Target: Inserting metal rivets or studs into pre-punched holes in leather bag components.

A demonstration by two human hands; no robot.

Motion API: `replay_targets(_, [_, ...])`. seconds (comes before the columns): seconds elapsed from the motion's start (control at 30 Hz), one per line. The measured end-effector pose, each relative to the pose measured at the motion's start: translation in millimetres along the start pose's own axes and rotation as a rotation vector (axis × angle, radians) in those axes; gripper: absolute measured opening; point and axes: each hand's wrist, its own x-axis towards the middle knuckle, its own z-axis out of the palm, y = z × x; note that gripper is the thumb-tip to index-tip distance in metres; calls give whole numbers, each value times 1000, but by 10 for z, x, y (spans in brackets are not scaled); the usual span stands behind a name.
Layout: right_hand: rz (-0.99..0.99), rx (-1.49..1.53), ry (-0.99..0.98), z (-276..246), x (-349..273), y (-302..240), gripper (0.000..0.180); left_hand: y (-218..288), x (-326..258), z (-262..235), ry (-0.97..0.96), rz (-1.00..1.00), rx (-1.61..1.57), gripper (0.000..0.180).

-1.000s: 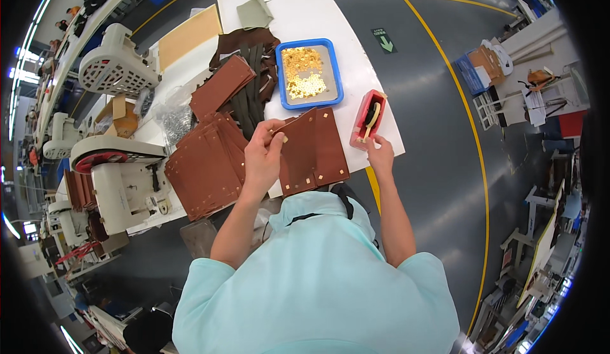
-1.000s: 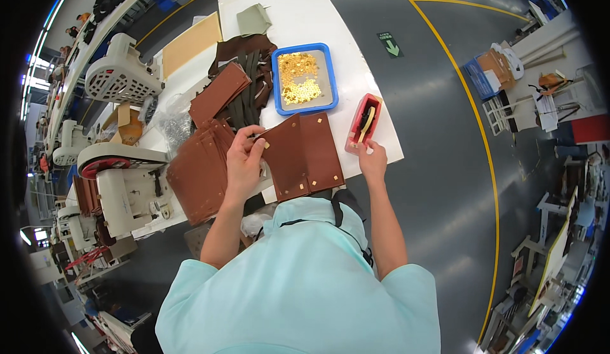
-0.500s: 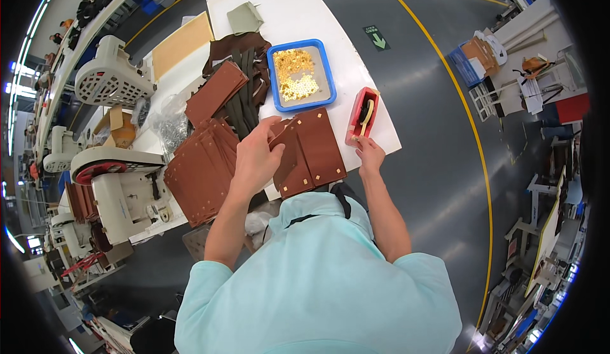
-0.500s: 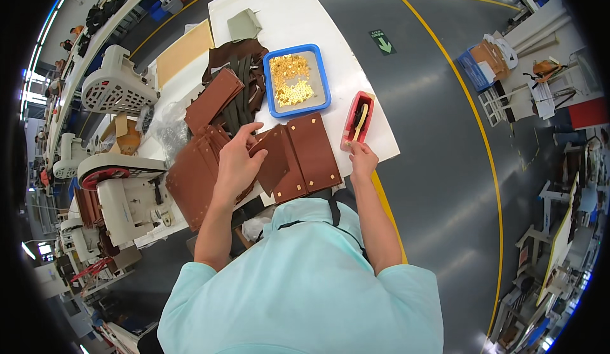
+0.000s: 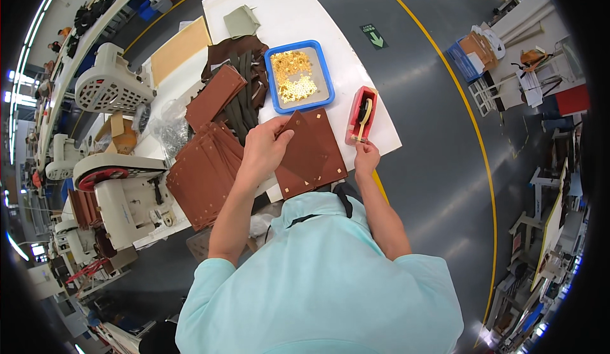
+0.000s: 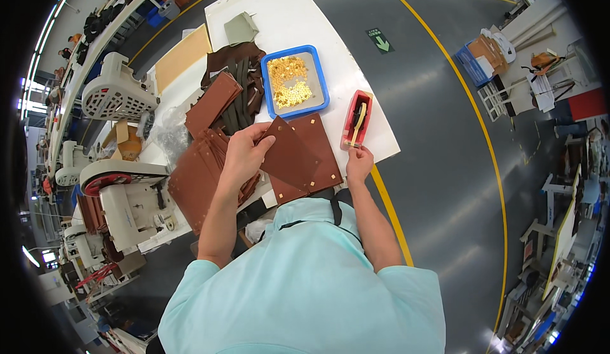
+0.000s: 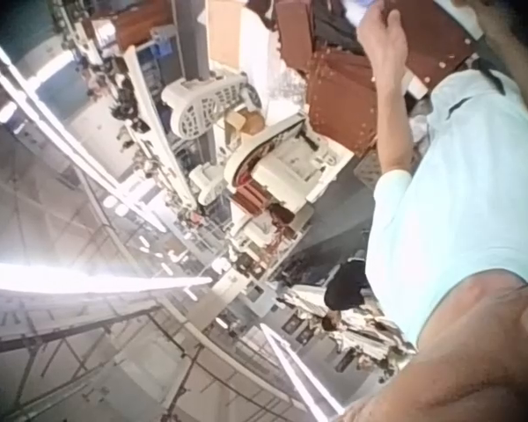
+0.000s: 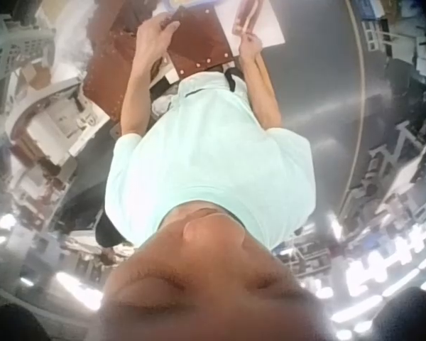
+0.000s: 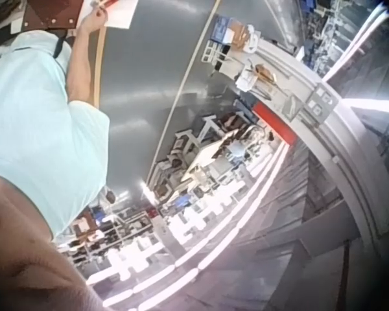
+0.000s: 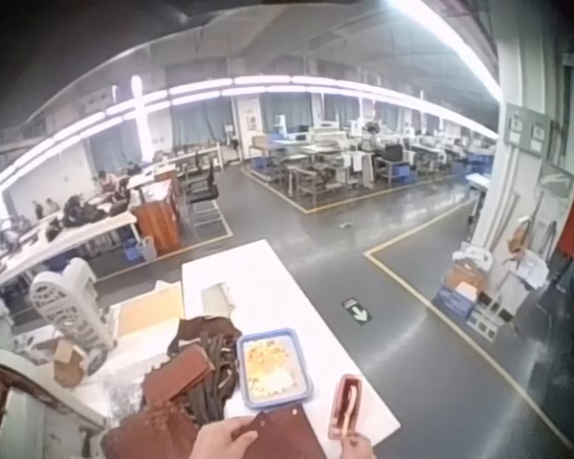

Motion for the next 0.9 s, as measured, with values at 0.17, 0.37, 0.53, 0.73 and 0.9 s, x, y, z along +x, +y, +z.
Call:
replay_targets(0.17, [-192, -126, -56, -113, 84, 39, 23, -113, 53, 107, -16, 110, -197, 30])
replay_targets(0.37, [85, 171, -119, -301, -123, -154, 23, -107, 36, 192, 17, 74, -265, 28])
replay_targets(0.53, [16, 474, -580, -623, -752, -1905, 17, 18, -37, 231, -47, 140, -248, 25])
replay_targets(0.73, [40, 455, -779, -586, -906, -2240, 16, 159, -167, 256, -117, 152, -339, 24])
replay_targets(0.9, [23, 454, -779, -554, -912, -2177, 15, 151, -215, 278, -104, 180, -324, 23])
